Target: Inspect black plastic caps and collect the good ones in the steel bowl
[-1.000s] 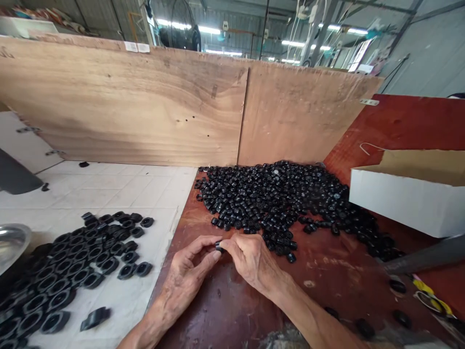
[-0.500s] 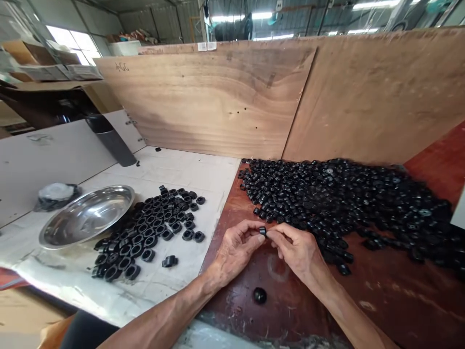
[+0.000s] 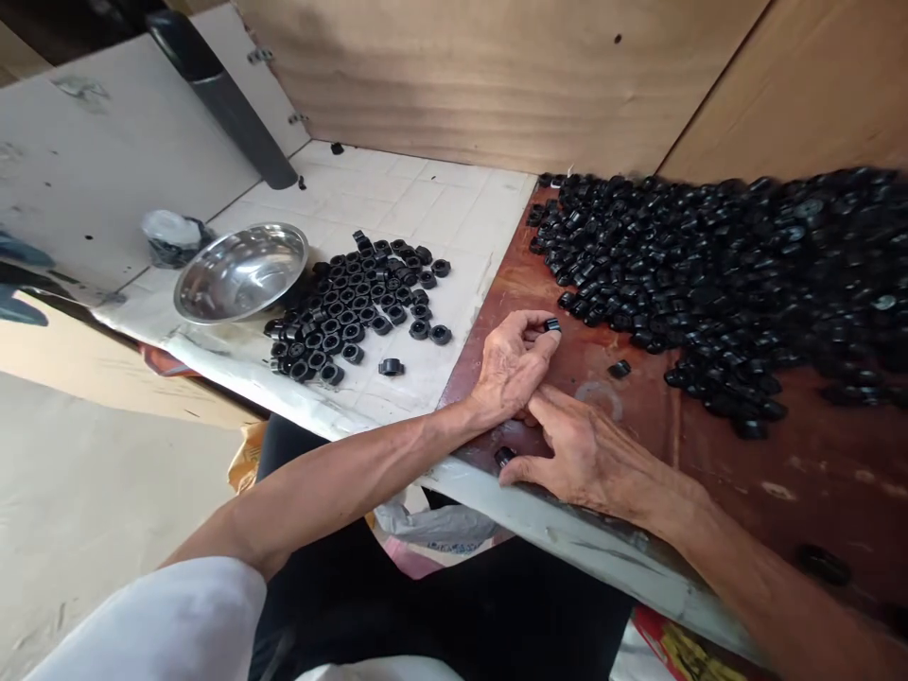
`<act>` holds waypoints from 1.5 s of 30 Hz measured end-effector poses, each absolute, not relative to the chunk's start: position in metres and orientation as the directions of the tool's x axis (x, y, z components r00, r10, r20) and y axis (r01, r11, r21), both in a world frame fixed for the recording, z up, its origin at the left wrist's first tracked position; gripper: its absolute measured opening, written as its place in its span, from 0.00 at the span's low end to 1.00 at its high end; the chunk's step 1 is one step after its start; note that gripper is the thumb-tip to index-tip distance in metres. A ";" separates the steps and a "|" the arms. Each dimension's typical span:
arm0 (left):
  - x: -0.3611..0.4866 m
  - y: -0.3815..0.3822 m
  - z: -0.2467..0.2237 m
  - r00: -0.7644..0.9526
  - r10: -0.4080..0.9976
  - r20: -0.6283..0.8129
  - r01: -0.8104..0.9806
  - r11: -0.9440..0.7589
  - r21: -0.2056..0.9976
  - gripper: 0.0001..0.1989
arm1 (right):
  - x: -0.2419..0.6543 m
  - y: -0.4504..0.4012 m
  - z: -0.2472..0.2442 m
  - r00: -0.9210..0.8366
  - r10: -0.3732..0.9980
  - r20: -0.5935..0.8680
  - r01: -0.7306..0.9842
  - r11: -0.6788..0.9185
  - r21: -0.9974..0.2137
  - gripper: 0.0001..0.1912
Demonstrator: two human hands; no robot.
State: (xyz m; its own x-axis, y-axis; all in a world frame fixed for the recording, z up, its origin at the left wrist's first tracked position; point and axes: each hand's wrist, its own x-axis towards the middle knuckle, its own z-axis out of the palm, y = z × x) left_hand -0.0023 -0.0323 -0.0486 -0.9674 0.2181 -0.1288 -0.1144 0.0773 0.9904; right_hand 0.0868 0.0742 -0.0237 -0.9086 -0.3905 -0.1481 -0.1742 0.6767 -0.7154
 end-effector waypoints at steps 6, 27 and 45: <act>-0.024 -0.041 -0.047 -0.954 0.259 -0.153 -0.187 -0.109 0.976 0.14 | 0.092 0.060 -0.035 -0.844 -0.534 -0.046 -0.331 0.586 -0.739 0.03; 0.001 -0.041 -0.021 -0.784 0.599 -0.161 -0.311 -0.155 0.938 0.20 | 0.062 0.121 -0.041 -0.973 0.195 0.124 -0.058 0.314 -0.948 0.21; 0.000 -0.044 -0.014 -0.828 0.560 -0.003 -0.091 -0.130 0.987 0.14 | 0.062 0.127 -0.028 -0.927 0.163 0.339 -0.218 0.500 -0.838 0.09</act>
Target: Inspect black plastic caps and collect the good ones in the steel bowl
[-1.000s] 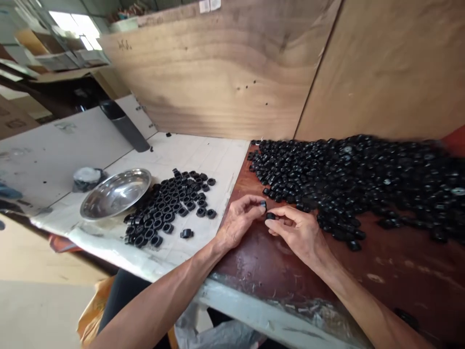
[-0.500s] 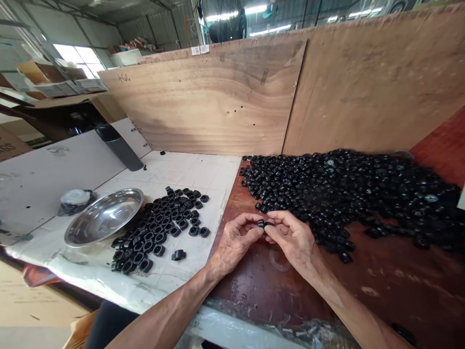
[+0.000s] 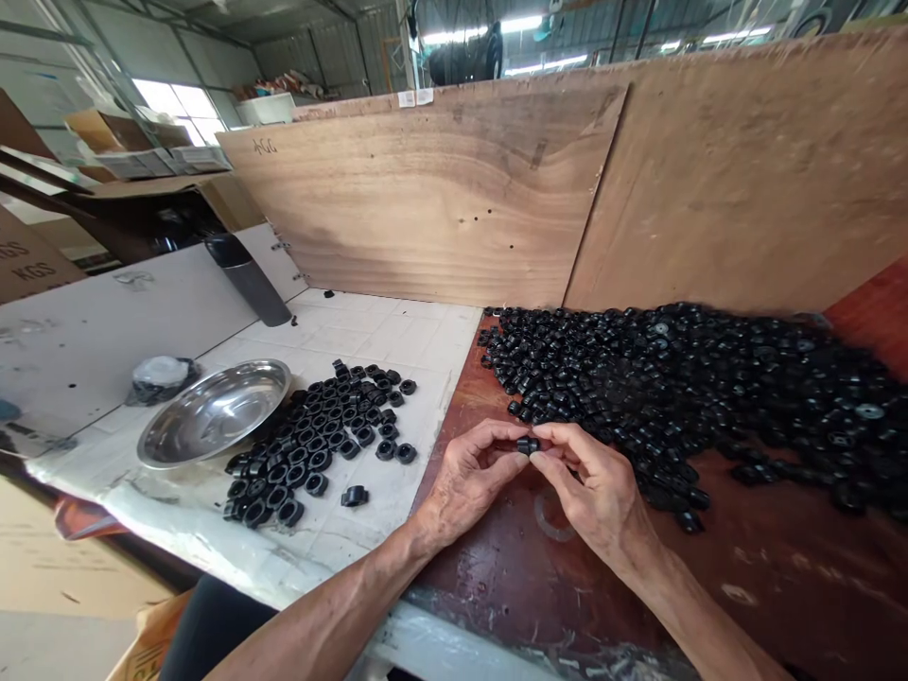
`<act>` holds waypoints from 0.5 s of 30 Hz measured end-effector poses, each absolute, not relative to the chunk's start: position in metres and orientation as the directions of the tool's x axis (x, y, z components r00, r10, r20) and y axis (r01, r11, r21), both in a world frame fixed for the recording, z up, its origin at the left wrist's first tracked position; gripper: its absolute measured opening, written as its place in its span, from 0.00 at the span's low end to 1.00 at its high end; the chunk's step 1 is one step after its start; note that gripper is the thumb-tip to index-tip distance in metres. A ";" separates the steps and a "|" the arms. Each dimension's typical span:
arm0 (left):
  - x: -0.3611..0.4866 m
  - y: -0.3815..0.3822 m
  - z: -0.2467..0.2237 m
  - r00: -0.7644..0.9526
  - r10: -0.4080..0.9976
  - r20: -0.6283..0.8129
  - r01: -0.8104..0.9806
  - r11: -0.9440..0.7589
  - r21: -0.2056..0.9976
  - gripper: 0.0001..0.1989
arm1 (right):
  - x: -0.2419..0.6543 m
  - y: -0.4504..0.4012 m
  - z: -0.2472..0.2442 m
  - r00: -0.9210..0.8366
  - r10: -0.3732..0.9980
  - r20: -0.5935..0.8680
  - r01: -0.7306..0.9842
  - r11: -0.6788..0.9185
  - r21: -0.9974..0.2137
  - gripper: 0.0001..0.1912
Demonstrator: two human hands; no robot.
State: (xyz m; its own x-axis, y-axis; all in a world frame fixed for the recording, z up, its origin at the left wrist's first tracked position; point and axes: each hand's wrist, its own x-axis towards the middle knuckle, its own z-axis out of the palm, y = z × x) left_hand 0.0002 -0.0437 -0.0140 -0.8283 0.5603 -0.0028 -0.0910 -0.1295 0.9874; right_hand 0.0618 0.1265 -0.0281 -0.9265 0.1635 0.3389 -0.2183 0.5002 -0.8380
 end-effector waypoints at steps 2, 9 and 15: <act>0.001 -0.044 -0.013 -0.834 0.551 0.027 -0.033 -0.100 0.994 0.13 | 0.062 0.126 -0.028 -0.924 0.156 0.349 -0.224 0.519 -0.825 0.08; 0.000 -0.046 -0.020 -0.797 0.560 0.228 0.274 -0.002 0.962 0.10 | 0.060 0.128 -0.035 -0.936 0.129 0.326 -0.161 0.669 -0.726 0.19; 0.006 -0.040 -0.023 -0.809 0.564 0.165 0.178 -0.032 0.983 0.10 | 0.060 0.128 -0.038 -0.853 0.204 0.480 -0.217 0.698 -0.682 0.12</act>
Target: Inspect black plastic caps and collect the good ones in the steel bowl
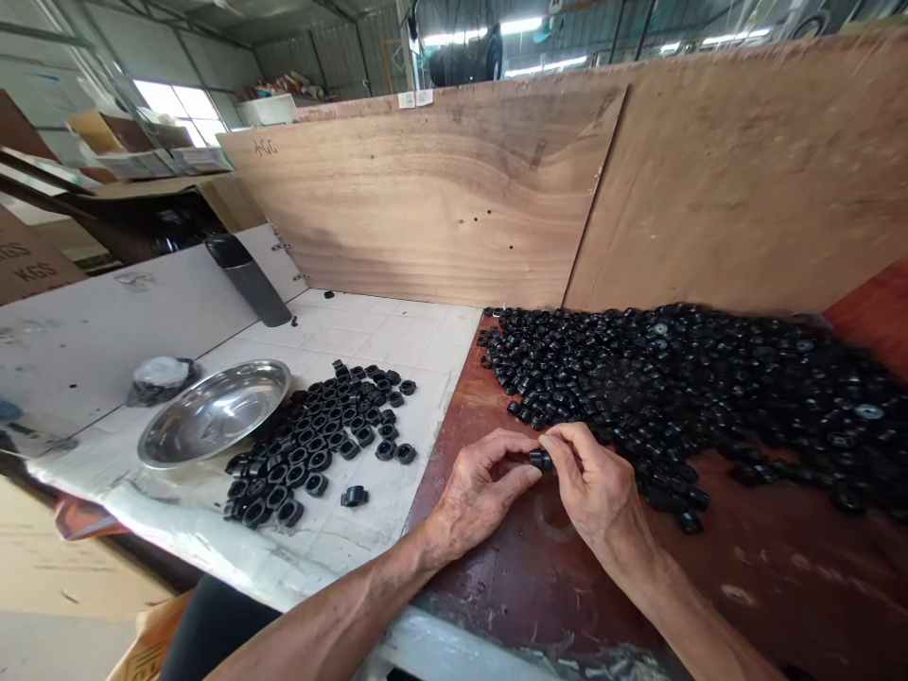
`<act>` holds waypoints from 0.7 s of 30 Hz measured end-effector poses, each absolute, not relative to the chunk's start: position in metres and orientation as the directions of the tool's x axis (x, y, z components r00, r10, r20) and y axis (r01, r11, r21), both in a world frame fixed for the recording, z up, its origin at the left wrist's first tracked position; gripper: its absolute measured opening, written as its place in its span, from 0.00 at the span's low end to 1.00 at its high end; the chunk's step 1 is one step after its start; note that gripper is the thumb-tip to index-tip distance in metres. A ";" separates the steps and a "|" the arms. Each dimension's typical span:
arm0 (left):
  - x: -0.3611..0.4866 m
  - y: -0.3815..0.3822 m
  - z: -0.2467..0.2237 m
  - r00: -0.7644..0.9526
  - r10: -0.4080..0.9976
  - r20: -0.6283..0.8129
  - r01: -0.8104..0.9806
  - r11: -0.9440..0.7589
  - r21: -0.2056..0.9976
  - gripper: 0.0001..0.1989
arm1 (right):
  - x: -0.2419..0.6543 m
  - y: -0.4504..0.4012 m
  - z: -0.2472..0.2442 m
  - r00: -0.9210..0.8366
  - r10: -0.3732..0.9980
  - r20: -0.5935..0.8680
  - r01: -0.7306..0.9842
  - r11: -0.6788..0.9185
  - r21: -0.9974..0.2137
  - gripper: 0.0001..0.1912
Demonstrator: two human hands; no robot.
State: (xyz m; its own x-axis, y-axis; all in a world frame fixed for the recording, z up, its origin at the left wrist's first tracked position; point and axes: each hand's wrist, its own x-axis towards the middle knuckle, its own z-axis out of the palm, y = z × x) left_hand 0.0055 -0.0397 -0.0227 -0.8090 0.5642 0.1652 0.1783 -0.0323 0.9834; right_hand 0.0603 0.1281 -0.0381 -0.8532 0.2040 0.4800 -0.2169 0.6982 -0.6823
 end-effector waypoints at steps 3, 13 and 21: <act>0.006 -0.039 -0.022 -0.837 0.540 0.085 0.062 -0.061 0.996 0.11 | 0.062 0.128 -0.027 -0.858 0.115 0.501 -0.320 0.642 -0.697 0.09; 0.002 -0.042 -0.022 -0.820 0.562 0.111 0.096 -0.057 0.994 0.13 | 0.061 0.130 -0.033 -0.882 0.085 0.463 -0.274 0.708 -0.651 0.21; 0.001 -0.043 -0.026 -0.834 0.547 0.074 0.048 -0.062 0.997 0.12 | 0.065 0.127 -0.020 -0.957 0.177 0.231 -0.081 0.600 -0.796 0.27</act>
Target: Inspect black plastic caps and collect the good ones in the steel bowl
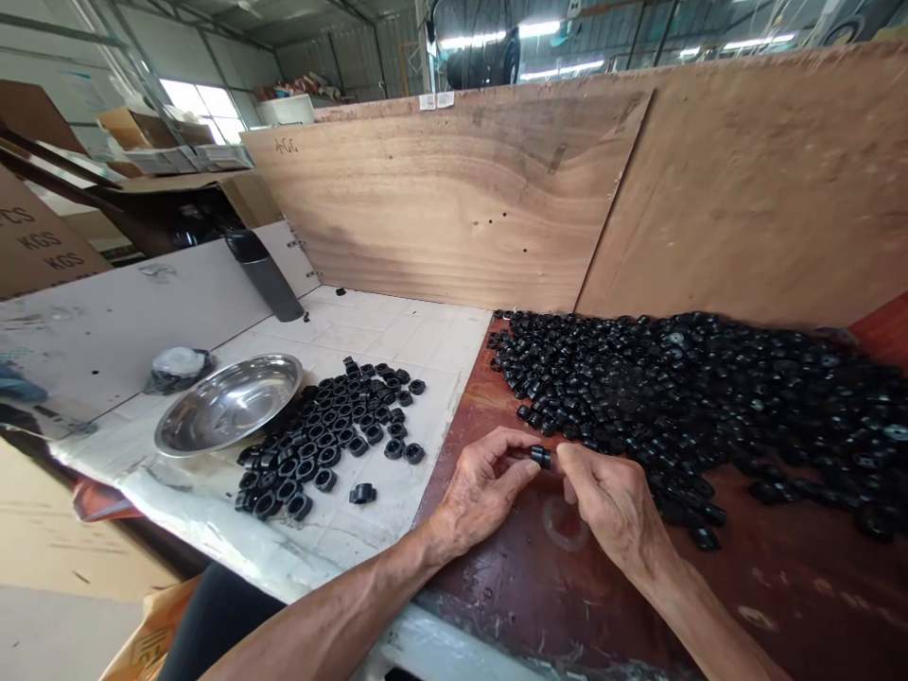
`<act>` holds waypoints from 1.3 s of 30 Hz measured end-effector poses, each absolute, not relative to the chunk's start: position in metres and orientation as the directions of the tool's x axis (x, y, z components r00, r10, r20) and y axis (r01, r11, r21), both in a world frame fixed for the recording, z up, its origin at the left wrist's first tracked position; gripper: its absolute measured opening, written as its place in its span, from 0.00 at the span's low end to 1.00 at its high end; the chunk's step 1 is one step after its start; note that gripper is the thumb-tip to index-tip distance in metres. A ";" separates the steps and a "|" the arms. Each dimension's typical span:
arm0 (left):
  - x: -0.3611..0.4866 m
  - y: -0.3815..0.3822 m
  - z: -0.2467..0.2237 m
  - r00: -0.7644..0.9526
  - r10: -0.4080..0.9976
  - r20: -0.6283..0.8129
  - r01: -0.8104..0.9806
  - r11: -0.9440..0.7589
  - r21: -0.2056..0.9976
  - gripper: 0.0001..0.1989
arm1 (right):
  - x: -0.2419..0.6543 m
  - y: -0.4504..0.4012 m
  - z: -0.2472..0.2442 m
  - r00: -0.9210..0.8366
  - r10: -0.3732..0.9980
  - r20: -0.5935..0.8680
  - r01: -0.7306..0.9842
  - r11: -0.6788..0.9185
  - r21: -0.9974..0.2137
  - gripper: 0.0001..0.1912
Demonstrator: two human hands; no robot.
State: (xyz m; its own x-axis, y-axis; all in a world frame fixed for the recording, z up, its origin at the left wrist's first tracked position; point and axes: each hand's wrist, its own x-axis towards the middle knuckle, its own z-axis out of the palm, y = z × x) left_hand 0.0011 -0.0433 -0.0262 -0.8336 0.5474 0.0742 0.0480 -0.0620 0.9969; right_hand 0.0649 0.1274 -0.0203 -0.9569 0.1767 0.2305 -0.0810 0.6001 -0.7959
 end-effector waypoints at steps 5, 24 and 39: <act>0.000 -0.043 -0.021 -0.824 0.567 -0.015 -0.137 -0.174 0.975 0.15 | 0.062 0.128 -0.033 -0.963 0.068 0.261 -0.177 0.569 -0.803 0.14; 0.000 -0.042 -0.021 -0.851 0.526 0.007 -0.082 -0.146 0.986 0.12 | 0.062 0.127 -0.026 -0.940 0.115 0.321 -0.195 0.592 -0.782 0.11; 0.001 -0.045 -0.023 -0.838 0.544 0.045 0.075 0.034 0.997 0.10 | 0.064 0.116 -0.037 -0.964 0.261 -0.050 0.129 0.295 -0.947 0.19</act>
State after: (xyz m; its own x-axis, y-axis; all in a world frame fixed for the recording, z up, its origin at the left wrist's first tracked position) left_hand 0.0015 -0.0454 -0.0233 -0.8376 0.5445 0.0446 0.0751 0.0339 0.9966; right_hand 0.0644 0.1157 -0.0368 -0.9640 0.2611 -0.0500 0.1290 0.2952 -0.9467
